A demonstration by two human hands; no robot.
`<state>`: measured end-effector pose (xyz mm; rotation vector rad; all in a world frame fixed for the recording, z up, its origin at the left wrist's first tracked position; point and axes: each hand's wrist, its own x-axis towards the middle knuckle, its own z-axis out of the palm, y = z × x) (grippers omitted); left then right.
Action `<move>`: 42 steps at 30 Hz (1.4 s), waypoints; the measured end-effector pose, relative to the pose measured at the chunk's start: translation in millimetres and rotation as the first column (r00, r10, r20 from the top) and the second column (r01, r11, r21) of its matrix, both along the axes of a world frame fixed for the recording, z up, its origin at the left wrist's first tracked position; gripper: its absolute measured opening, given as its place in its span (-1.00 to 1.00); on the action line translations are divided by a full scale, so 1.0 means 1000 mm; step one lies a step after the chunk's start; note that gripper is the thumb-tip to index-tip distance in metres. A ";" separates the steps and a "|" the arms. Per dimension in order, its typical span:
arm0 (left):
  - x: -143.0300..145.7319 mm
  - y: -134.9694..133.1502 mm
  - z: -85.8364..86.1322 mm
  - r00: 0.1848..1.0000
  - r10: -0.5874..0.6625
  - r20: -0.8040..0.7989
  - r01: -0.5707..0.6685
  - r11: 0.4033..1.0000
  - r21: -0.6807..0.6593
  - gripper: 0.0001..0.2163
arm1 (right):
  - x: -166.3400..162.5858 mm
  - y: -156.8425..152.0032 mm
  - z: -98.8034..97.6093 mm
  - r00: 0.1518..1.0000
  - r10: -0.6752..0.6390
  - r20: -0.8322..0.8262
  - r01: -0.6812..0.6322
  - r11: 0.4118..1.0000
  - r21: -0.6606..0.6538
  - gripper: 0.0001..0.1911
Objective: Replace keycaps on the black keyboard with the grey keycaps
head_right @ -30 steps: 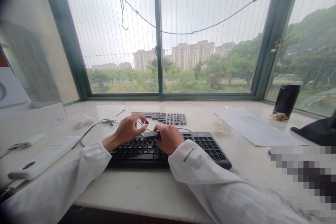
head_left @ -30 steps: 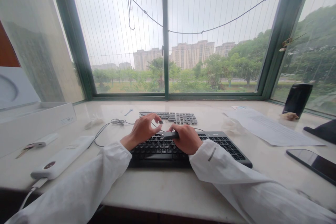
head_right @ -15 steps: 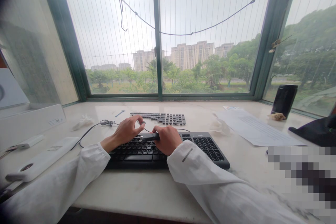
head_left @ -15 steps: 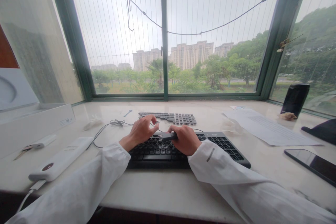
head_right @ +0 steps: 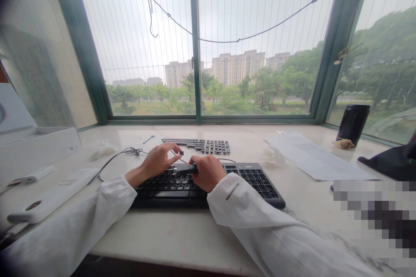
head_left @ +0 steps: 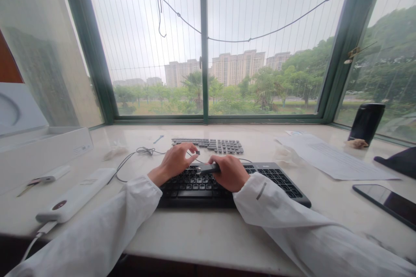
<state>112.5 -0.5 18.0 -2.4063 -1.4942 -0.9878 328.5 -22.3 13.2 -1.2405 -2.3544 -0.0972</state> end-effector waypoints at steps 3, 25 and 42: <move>-0.003 0.002 -0.002 1.000 0.004 -0.030 -0.004 1.000 -0.004 -0.84 | 0.000 0.000 -0.001 1.000 -0.001 0.004 0.001 1.000 0.011 -0.78; -0.052 0.030 0.008 0.911 0.342 -0.230 -0.397 0.876 -0.272 -0.80 | 0.000 0.001 -0.002 1.000 0.006 -0.001 -0.006 1.000 -0.003 -0.77; -0.056 0.032 0.004 0.888 0.293 -0.355 -0.414 0.846 -0.337 -0.77 | 0.000 0.002 -0.003 1.000 0.018 -0.010 -0.018 1.000 0.013 -0.77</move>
